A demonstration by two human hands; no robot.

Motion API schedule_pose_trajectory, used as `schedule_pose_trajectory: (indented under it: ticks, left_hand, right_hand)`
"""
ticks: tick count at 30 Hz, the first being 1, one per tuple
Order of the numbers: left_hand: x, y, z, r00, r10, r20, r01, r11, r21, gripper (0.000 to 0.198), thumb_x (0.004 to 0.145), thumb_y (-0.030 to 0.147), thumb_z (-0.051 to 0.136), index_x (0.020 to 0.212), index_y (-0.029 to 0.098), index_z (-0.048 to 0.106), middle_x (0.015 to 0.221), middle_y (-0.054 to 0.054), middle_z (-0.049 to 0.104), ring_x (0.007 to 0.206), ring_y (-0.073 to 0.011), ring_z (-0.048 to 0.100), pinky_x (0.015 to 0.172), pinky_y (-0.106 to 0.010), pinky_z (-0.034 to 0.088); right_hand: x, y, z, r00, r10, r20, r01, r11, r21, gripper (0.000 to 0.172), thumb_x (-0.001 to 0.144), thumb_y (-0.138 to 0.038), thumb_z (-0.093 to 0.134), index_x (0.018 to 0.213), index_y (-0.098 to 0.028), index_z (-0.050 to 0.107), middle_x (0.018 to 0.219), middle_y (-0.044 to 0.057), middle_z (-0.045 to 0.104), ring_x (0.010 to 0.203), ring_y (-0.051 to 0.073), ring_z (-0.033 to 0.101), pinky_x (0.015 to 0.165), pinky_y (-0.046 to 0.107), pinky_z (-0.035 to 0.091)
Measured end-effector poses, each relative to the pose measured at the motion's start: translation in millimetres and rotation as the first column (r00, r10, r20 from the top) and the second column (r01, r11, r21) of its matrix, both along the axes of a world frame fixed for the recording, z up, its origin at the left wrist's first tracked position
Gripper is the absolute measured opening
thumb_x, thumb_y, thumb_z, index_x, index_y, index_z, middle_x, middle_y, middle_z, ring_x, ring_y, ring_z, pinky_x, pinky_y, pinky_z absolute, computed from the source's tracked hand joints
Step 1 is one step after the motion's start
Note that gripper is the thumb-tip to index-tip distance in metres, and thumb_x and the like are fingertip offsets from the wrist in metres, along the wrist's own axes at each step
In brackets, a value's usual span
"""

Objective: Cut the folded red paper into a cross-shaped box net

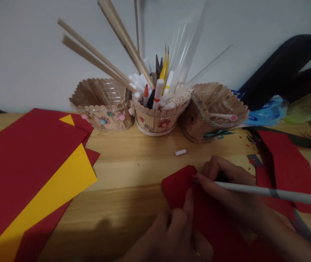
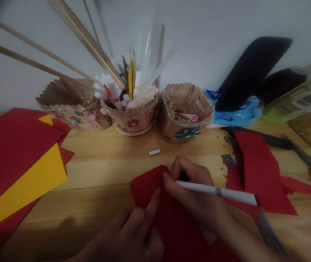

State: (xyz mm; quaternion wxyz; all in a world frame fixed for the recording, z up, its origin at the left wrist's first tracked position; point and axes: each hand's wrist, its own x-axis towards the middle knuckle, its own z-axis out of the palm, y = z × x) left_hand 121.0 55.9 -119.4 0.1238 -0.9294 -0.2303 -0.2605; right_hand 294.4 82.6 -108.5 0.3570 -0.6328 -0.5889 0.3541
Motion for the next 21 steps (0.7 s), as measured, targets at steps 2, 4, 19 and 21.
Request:
schedule_pose_trajectory:
  ticks: [2,4,19,21]
  left_hand:
    - [-0.2,0.8,0.8,1.000,-0.004,-0.011,0.003,1.000,-0.022,0.018,0.064,0.003,0.046,0.068,0.020,0.043,0.088,-0.013,0.074,0.043,-0.0141,0.047,0.039,-0.026,0.034]
    - [-0.9,1.7,1.4,1.000,-0.006,-0.028,0.005,0.999,-0.041,0.019,0.064,0.003,0.046,0.069,0.021,0.044,0.090,-0.013,0.074,0.043,-0.0144,0.048,0.039,-0.026,0.034]
    - [-0.8,3.7,2.1,0.998,-0.007,-0.055,0.004,0.998,-0.055,0.018,0.064,0.006,0.050,0.070,0.021,0.042,0.096,-0.016,0.072,0.042,-0.0146,0.048,0.038,-0.026,0.034]
    - [-1.1,4.0,2.8,0.998,-0.016,-0.058,0.013,0.999,-0.045,0.018,0.064,0.005,0.048,0.070,0.021,0.042,0.094,-0.015,0.072,0.042,-0.0146,0.048,0.037,-0.026,0.034]
  right_hand:
    - [-2.6,0.0,2.6,0.998,0.023,0.051,-0.024,0.999,0.025,0.028,0.076,-0.021,0.056,0.056,-0.024,0.037,0.050,-0.007,0.044,0.044,0.010,0.037,0.039,0.022,0.030]
    - [-3.9,0.9,5.6,0.995,0.033,0.096,-0.037,0.998,0.041,0.027,0.076,-0.020,0.055,0.056,-0.024,0.036,0.048,-0.007,0.043,0.041,0.009,0.036,0.037,0.021,0.028]
    - [-1.8,5.0,2.9,0.994,-0.070,-0.085,0.069,0.998,-0.009,0.032,0.078,-0.027,0.063,0.058,-0.023,0.038,0.051,-0.008,0.040,0.046,0.010,0.035,0.040,0.022,0.029]
    - [0.6,4.4,0.9,0.996,-0.046,-0.082,0.046,0.999,-0.002,0.030,0.078,-0.023,0.063,0.061,-0.024,0.038,0.053,-0.008,0.041,0.047,0.010,0.036,0.041,0.021,0.028]
